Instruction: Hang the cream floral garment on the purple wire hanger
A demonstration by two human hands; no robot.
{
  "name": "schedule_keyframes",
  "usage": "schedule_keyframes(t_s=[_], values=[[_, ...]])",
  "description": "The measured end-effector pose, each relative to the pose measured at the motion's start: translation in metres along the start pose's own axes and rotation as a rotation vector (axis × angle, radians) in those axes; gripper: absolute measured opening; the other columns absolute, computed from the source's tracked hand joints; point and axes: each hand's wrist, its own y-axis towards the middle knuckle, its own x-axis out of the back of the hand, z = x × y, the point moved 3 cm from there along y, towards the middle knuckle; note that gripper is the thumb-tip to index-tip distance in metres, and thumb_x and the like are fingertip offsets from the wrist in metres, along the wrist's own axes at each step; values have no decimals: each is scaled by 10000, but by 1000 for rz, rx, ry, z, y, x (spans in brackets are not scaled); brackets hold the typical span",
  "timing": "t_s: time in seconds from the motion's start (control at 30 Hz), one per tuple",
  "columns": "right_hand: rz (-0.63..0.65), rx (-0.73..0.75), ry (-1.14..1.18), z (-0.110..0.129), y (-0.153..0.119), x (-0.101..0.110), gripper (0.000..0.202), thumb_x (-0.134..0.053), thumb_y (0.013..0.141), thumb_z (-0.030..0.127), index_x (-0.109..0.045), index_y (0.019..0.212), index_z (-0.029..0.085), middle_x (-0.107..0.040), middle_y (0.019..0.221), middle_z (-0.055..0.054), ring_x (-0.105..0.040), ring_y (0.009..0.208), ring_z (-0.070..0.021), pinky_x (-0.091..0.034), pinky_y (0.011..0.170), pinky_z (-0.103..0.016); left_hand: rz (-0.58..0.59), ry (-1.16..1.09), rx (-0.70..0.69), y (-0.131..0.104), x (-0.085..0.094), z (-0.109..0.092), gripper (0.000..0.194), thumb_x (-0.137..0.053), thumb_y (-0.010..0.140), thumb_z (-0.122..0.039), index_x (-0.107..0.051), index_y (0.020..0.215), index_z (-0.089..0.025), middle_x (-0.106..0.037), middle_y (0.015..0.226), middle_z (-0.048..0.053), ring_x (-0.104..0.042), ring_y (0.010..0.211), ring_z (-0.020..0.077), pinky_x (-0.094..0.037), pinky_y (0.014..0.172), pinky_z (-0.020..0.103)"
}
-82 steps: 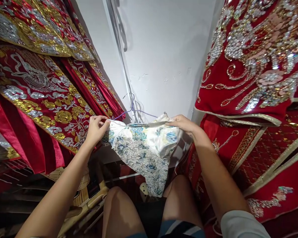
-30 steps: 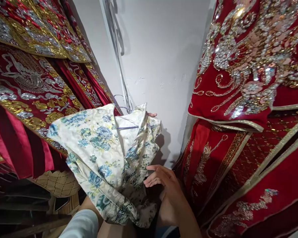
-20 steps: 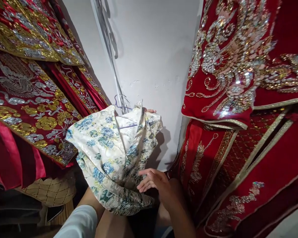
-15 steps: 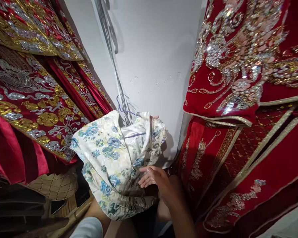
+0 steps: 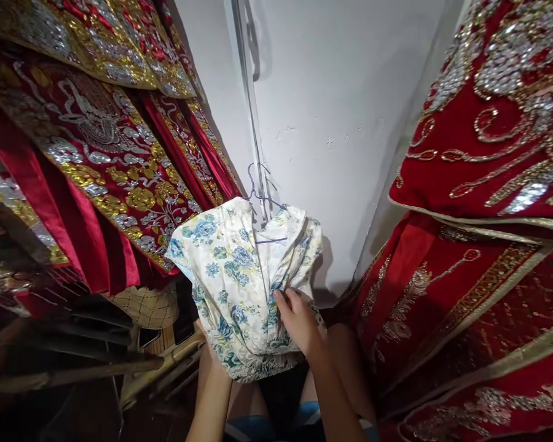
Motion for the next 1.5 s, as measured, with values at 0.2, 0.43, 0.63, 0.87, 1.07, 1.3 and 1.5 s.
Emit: schedule_keyframes(t_s=[0.2,0.43,0.63,0.87,1.07,1.3,1.5], values=[[-59,103,-2,8,-8,-6,467,-483,906,621,-399,650,240,-382,596,33,-384,583,-158,-289,562,-287,401,-517,262,-26,-39,-40,785,-880,516,-376,-645,1244,-199,-703,1191,140,-587,1215,392,-386,1109,534],[-99,99,-127,2,-12,9,477,-472,924,550,-337,597,231,-344,535,33,-341,531,-141,-248,541,-293,353,-515,261,-26,-45,-44,676,-854,608,-330,-626,1226,-174,-701,1181,144,-602,1200,341,-428,1074,477],[-130,86,-173,-3,-13,13,486,-492,910,518,-309,567,226,-355,532,30,-340,531,-129,-252,534,-285,-119,-222,-192,-7,-28,-30,665,-727,747,-441,-495,1307,-168,-592,1296,166,-557,1229,316,-430,1045,449],[-117,34,-105,-6,-11,-2,442,-525,894,501,-439,569,215,-463,527,21,-425,535,-139,-310,536,-275,-111,266,-737,-21,-57,-39,330,-639,852,-305,-570,1160,-211,-596,1177,121,-538,1172,267,-402,1034,419],[62,-100,301,8,-3,-8,367,-617,809,505,-540,627,196,-492,497,39,-392,431,-94,-291,449,-246,189,250,-544,-8,-86,-45,182,-468,942,-340,-585,880,-215,-623,827,54,-588,822,221,-443,751,305],[29,-6,445,84,77,17,313,-732,742,459,-658,730,155,-561,595,21,-415,467,-71,-300,427,-223,191,335,-532,-4,-71,-27,218,-454,942,-359,-497,788,-212,-543,732,22,-553,740,198,-402,682,269],[-41,176,458,153,120,18,249,-689,781,368,-649,708,134,-538,542,31,-391,431,-53,-273,414,-206,342,450,-565,15,-46,-35,209,-457,929,-325,-505,767,-202,-538,704,9,-542,683,180,-398,668,265]])
